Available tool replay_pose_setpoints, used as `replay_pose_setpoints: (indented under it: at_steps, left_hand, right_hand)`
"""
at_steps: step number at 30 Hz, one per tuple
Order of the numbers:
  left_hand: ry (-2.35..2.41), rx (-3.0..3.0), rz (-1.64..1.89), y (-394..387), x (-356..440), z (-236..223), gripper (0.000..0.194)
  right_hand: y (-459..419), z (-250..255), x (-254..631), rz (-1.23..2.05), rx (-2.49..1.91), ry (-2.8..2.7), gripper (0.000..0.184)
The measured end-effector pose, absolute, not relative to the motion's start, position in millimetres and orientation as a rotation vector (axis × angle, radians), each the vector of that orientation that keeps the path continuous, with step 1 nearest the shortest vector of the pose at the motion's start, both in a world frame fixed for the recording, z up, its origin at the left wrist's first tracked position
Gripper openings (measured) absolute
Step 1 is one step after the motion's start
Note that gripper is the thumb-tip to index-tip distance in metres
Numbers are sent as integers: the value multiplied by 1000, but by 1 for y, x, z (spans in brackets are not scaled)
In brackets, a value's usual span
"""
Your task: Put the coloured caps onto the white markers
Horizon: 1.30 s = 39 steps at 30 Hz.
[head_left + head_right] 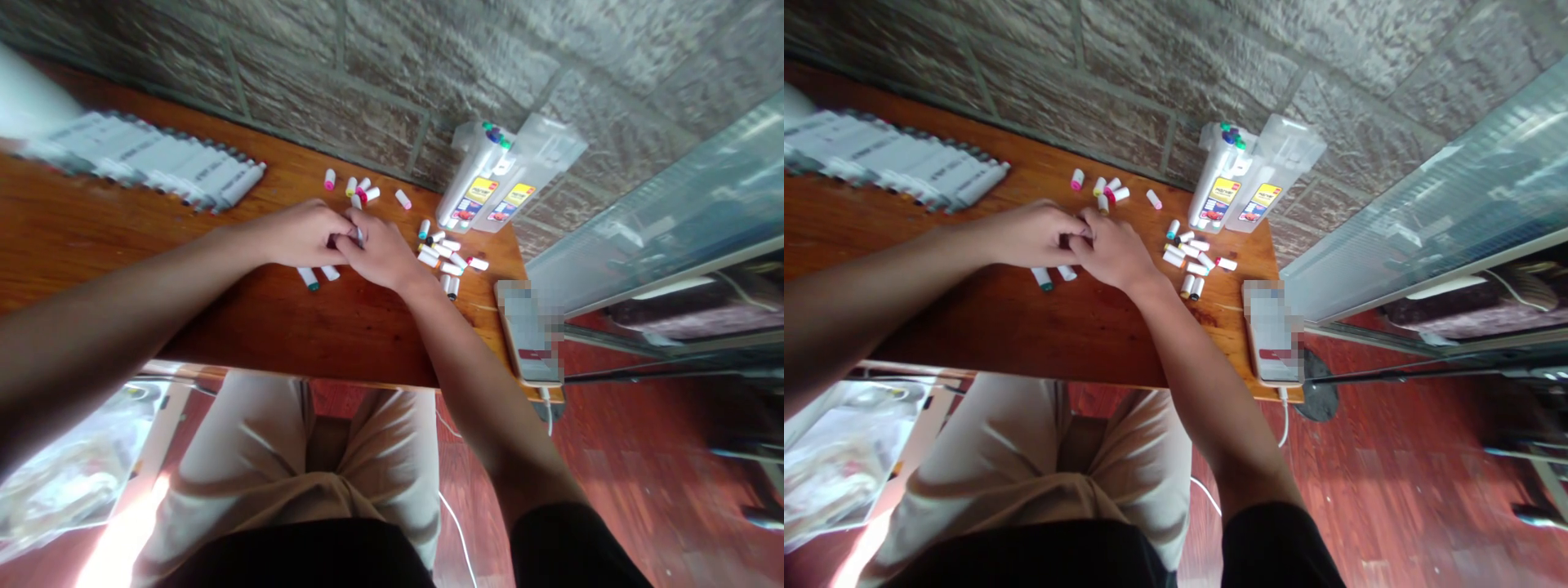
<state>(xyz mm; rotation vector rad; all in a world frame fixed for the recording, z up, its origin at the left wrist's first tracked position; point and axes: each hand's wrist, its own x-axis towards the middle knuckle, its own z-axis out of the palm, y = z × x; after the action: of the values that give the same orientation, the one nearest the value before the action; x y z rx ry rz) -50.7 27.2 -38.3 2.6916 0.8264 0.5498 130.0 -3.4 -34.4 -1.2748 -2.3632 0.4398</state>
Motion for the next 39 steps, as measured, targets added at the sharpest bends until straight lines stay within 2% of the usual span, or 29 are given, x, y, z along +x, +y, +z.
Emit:
replay_pose_setpoints:
  at_steps: [23, 39]
  left_hand:
    - [786, 2692, 618, 26, -49, -37, 26]
    - [845, 2672, 526, 19, -50, -30, 25]
  right_hand:
    - [-4, -34, 130, 431, -1263, -2364, 10]
    - [-4, -34, 129, 431, -1283, -2386, 12]
